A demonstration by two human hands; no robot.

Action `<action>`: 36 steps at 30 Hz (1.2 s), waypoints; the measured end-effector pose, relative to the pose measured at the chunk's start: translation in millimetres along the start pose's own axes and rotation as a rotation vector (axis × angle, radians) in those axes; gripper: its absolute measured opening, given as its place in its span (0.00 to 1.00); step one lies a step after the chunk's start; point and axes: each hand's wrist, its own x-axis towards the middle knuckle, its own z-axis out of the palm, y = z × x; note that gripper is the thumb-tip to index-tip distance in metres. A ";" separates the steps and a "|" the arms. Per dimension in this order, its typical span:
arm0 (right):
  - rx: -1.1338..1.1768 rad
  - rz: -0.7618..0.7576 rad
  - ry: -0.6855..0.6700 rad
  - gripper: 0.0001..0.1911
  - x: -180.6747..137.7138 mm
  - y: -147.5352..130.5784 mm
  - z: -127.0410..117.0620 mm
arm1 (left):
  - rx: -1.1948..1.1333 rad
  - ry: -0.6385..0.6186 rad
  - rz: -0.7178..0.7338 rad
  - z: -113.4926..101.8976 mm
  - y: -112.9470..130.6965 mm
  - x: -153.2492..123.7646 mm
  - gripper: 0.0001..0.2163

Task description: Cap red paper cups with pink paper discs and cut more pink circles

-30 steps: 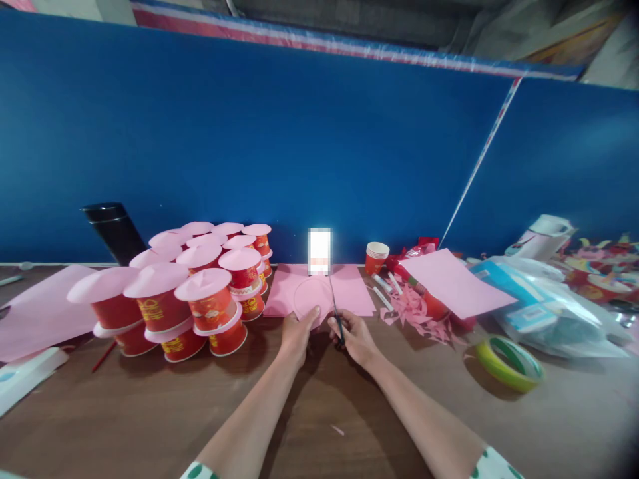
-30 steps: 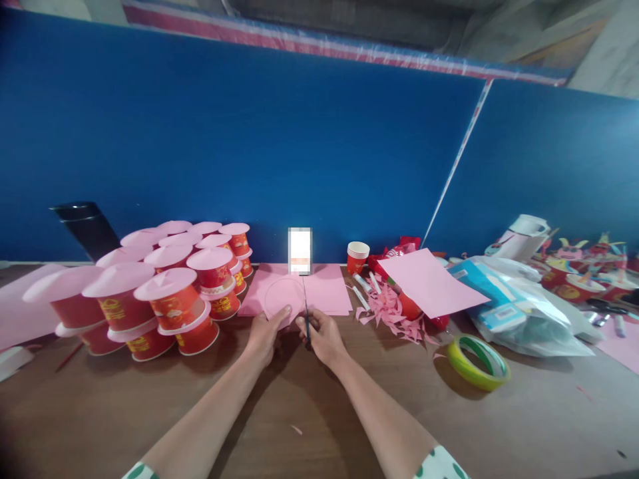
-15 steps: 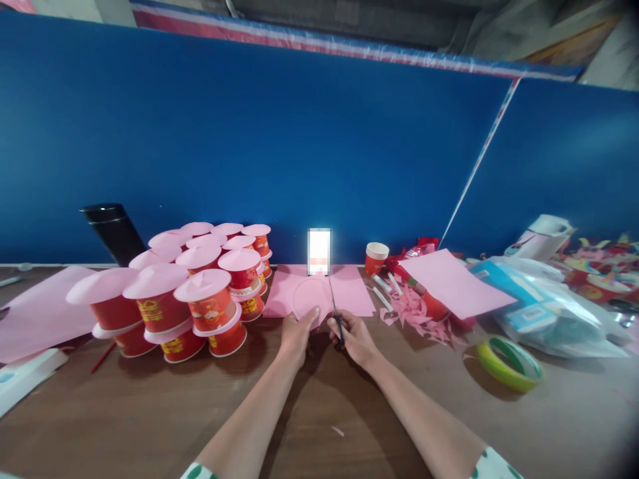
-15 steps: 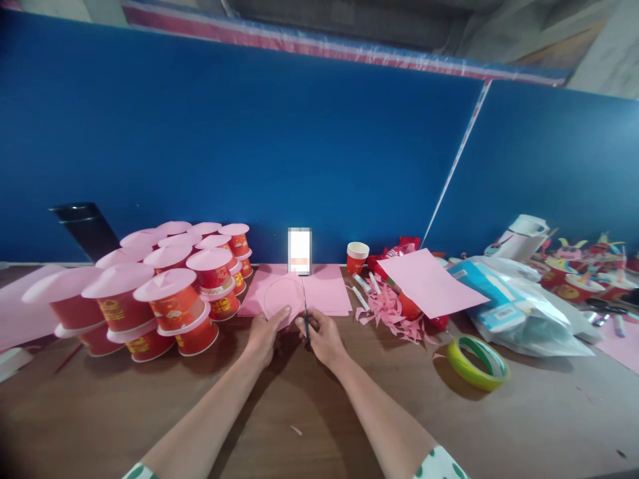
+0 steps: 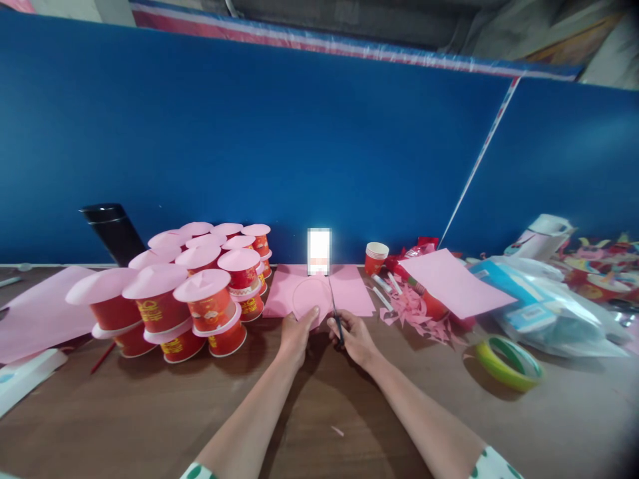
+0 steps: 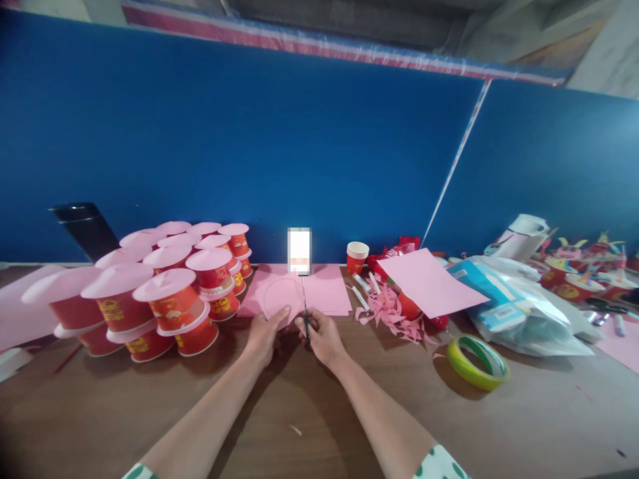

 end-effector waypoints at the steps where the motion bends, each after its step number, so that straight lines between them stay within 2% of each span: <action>1: 0.003 0.001 0.001 0.16 -0.2 -0.4 0.2 | -0.001 0.000 0.001 0.0 -0.1 0.0 0.18; 14: 0.019 0.024 0.010 0.16 0.9 2.7 0.5 | -0.008 -0.001 -0.004 0.9 2.2 -1.0 0.19; 21: 0.006 0.012 -0.002 0.15 0.4 0.5 0.8 | -0.013 -0.009 0.027 -0.4 -4.7 2.8 0.22; 29: 0.008 -0.004 -0.014 0.14 0.5 2.6 1.0 | -0.013 0.004 -0.011 -0.7 -3.6 2.4 0.21; 33: 0.010 -0.002 -0.009 0.14 1.1 4.5 0.6 | -0.041 -0.034 0.008 -1.7 -6.4 4.0 0.22; 36: 0.004 0.002 -0.014 0.14 1.7 4.6 0.2 | -0.041 -0.011 0.018 -1.7 -6.4 3.5 0.21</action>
